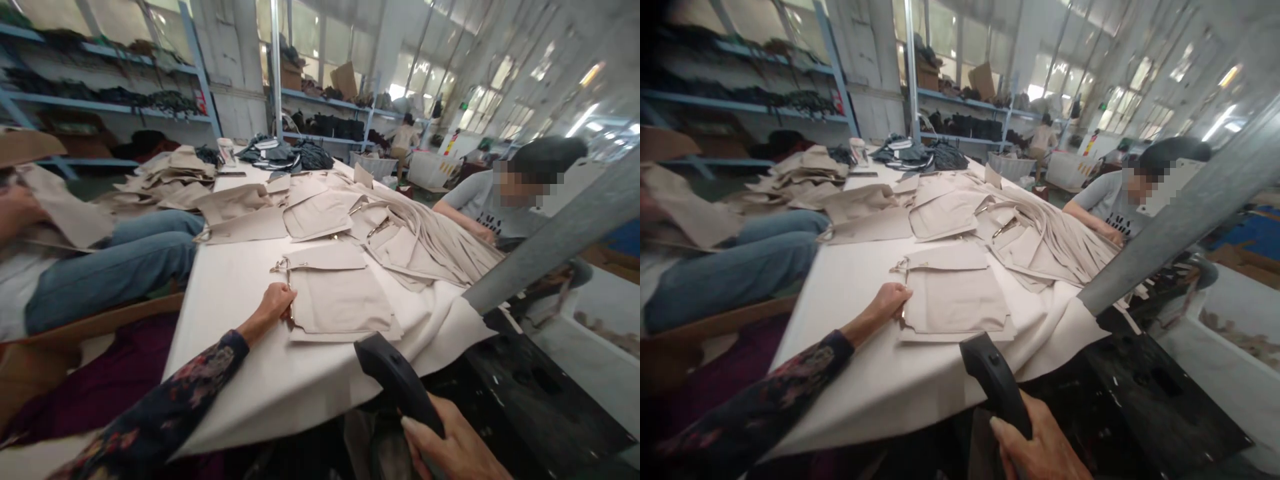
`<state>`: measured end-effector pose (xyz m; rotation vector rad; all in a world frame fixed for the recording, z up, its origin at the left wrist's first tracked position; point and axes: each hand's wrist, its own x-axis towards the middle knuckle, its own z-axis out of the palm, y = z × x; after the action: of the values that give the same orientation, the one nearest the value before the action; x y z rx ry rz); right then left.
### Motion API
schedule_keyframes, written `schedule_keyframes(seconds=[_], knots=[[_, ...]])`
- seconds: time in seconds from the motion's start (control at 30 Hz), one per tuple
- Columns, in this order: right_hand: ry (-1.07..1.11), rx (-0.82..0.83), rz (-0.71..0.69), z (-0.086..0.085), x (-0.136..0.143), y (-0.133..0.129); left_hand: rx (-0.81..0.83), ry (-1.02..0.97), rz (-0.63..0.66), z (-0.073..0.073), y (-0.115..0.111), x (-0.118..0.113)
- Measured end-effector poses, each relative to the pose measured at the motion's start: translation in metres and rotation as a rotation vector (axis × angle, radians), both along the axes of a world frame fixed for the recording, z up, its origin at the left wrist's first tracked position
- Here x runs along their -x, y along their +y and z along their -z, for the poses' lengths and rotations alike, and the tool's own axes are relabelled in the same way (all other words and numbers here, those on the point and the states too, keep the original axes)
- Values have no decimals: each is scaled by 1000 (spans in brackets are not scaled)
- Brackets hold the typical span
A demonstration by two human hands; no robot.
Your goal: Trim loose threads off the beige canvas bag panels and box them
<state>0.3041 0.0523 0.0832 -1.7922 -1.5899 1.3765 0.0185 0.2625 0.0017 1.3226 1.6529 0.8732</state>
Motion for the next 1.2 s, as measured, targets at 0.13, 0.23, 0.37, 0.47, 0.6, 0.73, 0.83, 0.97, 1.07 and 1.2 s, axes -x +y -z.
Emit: schedule_keyframes(seconds=[0.13, 0.23, 0.37, 0.47, 0.6, 0.73, 0.83, 0.97, 1.07, 1.2], knots=[[92, 24, -154, -4, 29, -8, 75, 13, -49, -1, -61, 32], [100, 34, -217, -10, 51, -17, 109, -6, -58, -4, -85, 38], [74, 58, -242, -13, 76, -22, 103, -15, -46, -7, -93, 39], [49, 68, -253, -8, 92, -13, 74, 18, -39, -8, -91, 41], [76, 88, -249, -1, 108, 10, 25, 83, -25, -8, -90, 45], [85, -3, -204, -15, 106, 25, 30, 79, 5, -11, -93, 45], [68, -96, -125, -34, 90, 26, 50, 62, 21, -14, -96, 42], [28, -85, -128, -42, 67, 11, 65, 56, 21, -18, -97, 40], [19, -16, -176, -29, 64, -3, 76, 78, 22, -21, -97, 39], [26, 45, -215, -8, 78, -9, 69, 149, 17, -23, -96, 39]])
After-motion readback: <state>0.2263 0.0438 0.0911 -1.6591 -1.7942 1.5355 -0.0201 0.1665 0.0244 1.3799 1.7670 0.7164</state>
